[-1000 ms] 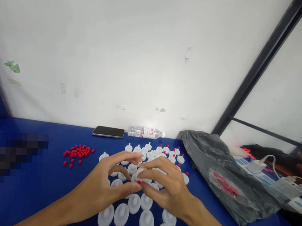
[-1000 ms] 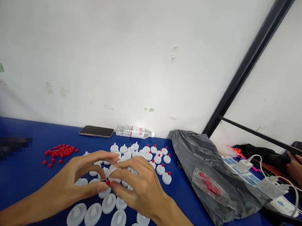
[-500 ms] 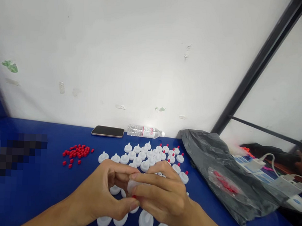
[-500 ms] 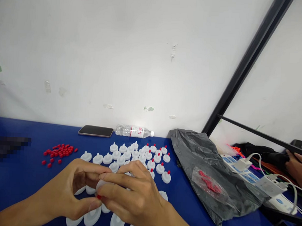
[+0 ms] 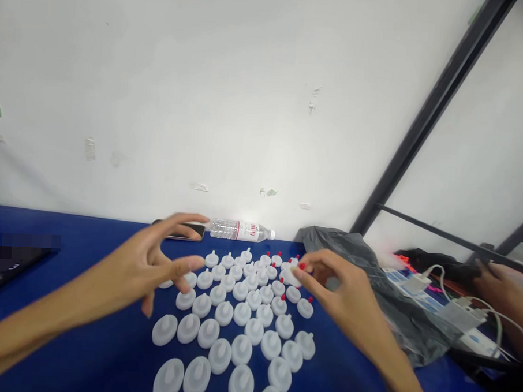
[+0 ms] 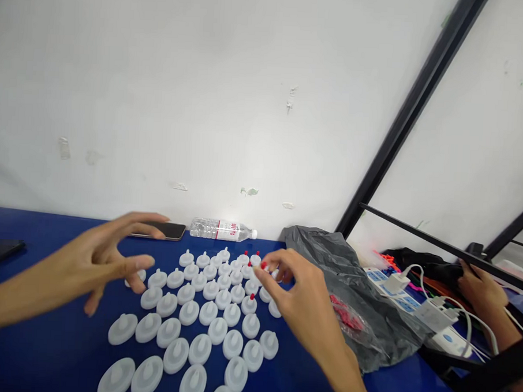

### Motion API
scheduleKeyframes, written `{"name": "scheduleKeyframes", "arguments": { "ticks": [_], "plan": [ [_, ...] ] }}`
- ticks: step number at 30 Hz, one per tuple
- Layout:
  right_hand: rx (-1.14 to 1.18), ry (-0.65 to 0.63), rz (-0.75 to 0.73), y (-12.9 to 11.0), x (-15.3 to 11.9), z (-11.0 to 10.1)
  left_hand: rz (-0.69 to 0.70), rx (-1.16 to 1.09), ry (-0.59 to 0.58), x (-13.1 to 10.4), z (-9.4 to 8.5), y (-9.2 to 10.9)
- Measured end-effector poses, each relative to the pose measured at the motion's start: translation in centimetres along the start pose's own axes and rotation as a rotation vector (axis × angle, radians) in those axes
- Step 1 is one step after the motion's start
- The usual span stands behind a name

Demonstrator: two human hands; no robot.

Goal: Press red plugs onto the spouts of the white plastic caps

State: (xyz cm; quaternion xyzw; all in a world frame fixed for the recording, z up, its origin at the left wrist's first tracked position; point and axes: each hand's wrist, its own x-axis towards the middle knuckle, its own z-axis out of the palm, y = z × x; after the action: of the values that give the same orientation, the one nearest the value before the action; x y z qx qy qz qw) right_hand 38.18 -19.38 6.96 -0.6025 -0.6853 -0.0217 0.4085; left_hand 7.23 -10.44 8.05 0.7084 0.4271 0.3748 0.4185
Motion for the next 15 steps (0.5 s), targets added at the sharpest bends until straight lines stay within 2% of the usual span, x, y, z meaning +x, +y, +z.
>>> {"name": "scheduleKeyframes", "arguments": {
  "ticks": [3, 5, 7, 9, 11, 13, 15],
  "plan": [
    [-0.078, -0.145, 0.187, 2.3, -1.6, -0.5, 0.025, 0.234, 0.089, 1.6, -3.4, -1.0],
    [-0.126, -0.21, 0.258, 3.4, -2.7, 0.3, 0.038, 0.458, 0.123, 2.7, -5.3, -2.6],
    [-0.17, -0.245, 0.297, 4.4, -3.6, 1.3, 0.12, 0.675, 0.168, 3.7, -6.8, -4.5],
    [-0.192, -0.246, 0.312, 5.1, -4.3, 2.0, 0.188, 0.849, 0.183, 4.2, -7.6, -6.0],
    [-0.197, -0.191, 0.316, 5.6, -4.9, 2.1, 0.197, 0.941, 0.161, 4.2, -7.9, -6.8],
    [-0.196, -0.095, 0.313, 6.0, -5.7, 1.8, 0.179, 0.975, 0.107, 3.9, -7.9, -7.1],
    [-0.174, -0.079, 0.269, 6.2, -6.8, 1.4, 0.172, 1.001, 0.041, 3.7, -7.8, -7.2]
  ]
}}
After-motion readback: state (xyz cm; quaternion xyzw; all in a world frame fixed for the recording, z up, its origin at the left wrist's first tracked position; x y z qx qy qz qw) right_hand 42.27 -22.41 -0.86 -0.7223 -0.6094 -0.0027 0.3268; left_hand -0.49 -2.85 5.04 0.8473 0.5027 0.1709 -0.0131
